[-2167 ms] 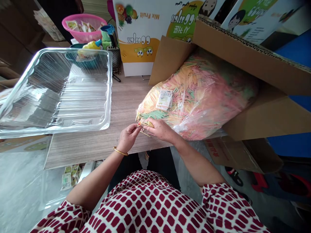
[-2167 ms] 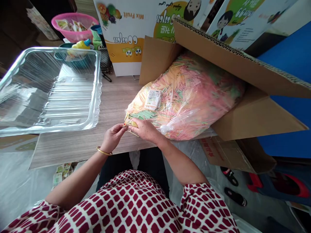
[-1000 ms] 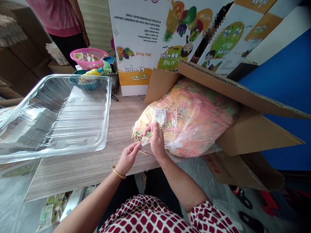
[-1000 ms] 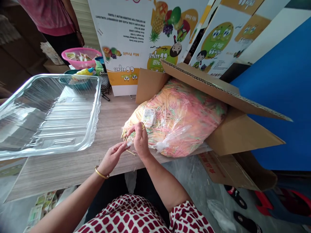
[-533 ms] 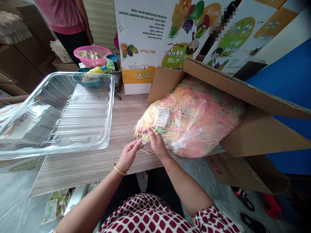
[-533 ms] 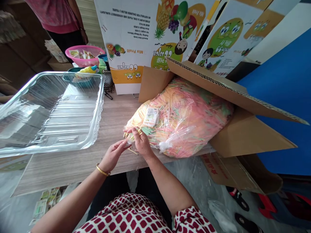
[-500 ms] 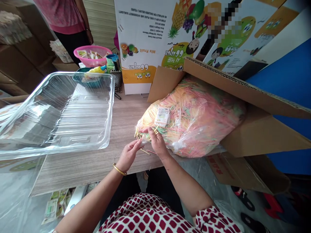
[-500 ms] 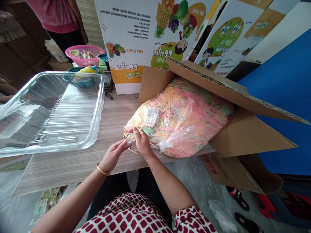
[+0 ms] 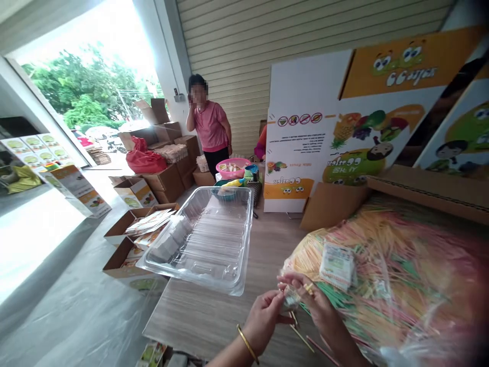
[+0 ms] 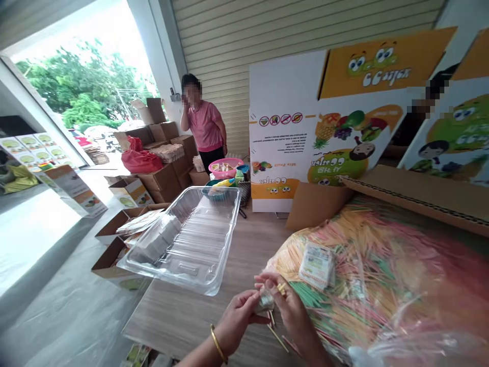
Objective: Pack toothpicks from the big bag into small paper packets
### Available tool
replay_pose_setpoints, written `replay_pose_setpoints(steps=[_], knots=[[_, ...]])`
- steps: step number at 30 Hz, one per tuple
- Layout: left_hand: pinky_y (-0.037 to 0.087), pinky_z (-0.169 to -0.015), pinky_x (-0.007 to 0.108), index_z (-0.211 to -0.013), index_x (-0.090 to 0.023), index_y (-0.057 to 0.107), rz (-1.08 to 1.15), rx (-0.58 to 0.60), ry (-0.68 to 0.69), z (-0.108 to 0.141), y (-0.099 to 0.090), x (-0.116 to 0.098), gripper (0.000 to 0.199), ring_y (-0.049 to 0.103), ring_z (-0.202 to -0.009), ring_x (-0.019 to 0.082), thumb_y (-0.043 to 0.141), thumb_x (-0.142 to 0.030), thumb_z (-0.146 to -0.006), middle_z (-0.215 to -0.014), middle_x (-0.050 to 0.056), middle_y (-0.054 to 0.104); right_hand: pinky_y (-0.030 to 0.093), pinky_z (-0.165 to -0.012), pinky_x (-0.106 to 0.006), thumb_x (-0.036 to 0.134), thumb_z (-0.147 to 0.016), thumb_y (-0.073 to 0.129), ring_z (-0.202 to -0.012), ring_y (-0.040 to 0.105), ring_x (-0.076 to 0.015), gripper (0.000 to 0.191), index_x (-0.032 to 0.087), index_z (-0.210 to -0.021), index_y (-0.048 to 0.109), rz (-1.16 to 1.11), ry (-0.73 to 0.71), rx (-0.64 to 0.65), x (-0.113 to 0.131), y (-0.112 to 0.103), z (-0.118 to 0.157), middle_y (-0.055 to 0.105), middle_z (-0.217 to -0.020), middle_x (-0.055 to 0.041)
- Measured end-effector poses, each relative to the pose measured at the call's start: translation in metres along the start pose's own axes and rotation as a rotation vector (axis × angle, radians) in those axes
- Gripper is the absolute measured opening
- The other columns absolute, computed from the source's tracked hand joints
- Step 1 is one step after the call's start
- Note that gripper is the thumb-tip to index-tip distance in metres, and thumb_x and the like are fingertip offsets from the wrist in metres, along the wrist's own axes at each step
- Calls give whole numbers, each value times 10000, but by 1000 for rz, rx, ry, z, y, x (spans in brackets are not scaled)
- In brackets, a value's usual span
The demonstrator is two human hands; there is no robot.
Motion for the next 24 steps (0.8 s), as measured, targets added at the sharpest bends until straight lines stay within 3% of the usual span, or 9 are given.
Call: replay_pose_setpoints(steps=[3,7,13,17,18,20,22,24], knots=[[567,-822,354,-1109,-97,776,27,-9,-8,3,-1,-3,689,647,-926,226,718,-700,-781,-1024,156,708,498,-1106,-463,683,-965,428,-1195,672,-309,579,236,-1113,765,58,5,1,0,0,0,713,-1268,-141],[571,-817,352,-1103,-110,779,29,15,-14,5,-2,1,649,645,-942,228,706,-680,-803,-1042,144,709,450,-1156,-483,698,-922,510,-1306,600,-314,648,203,-1302,683,171,22,-12,-12,-3,-2,647,-1381,-156],[583,-783,361,-1051,-264,804,-142,70,54,3,-3,6,470,652,-944,236,628,-660,-869,-1071,93,706,410,-1181,-501,688,-970,414,-1347,566,-316,659,192,-1310,683,273,69,101,-17,-7,-1,636,-1393,-163],[601,-828,415,-1057,-173,783,30,26,-17,2,-7,2,530,650,-966,253,739,-632,-795,-1067,116,697,405,-1181,-481,666,-950,470,-1360,552,-300,646,197,-1374,604,270,3,-52,-7,-12,-1,634,-1393,-157],[603,-840,425,-1079,-152,771,88,10,-50,2,-9,1,547,650,-976,253,777,-606,-773,-1096,122,692,412,-1175,-459,642,-958,471,-1349,561,-285,616,205,-1375,593,253,-10,-77,-4,-13,-1,636,-1391,-148],[605,-864,438,-1104,-132,757,192,10,-100,0,-12,-1,541,646,-1019,260,827,-536,-751,-1168,136,679,445,-1138,-423,571,-962,515,-1298,593,-263,567,202,-1389,570,247,-1,4,0,-13,-2,634,-1392,-128],[598,-913,442,-1130,-135,750,255,67,-147,-1,-13,-3,476,625,-1118,275,823,-458,-788,-1259,143,658,509,-1042,-409,507,-924,602,-1132,667,-259,468,190,-1265,650,297,47,89,-1,-13,-3,708,-1242,-100],[588,-954,440,-1188,-159,736,321,135,-189,-3,-13,-3,430,609,-1186,274,739,-456,-877,-1352,136,627,533,-976,-398,473,-923,603,-1018,687,-250,370,177,-1123,700,280,65,92,-3,-14,-3,742,-1097,-77]])
Point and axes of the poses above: each hand's wrist, its own z-axis away from the middle knuckle, its own y-axis out of the palm, x = y × z, the point moved 1 cm from there along -z, towards the middle knuckle
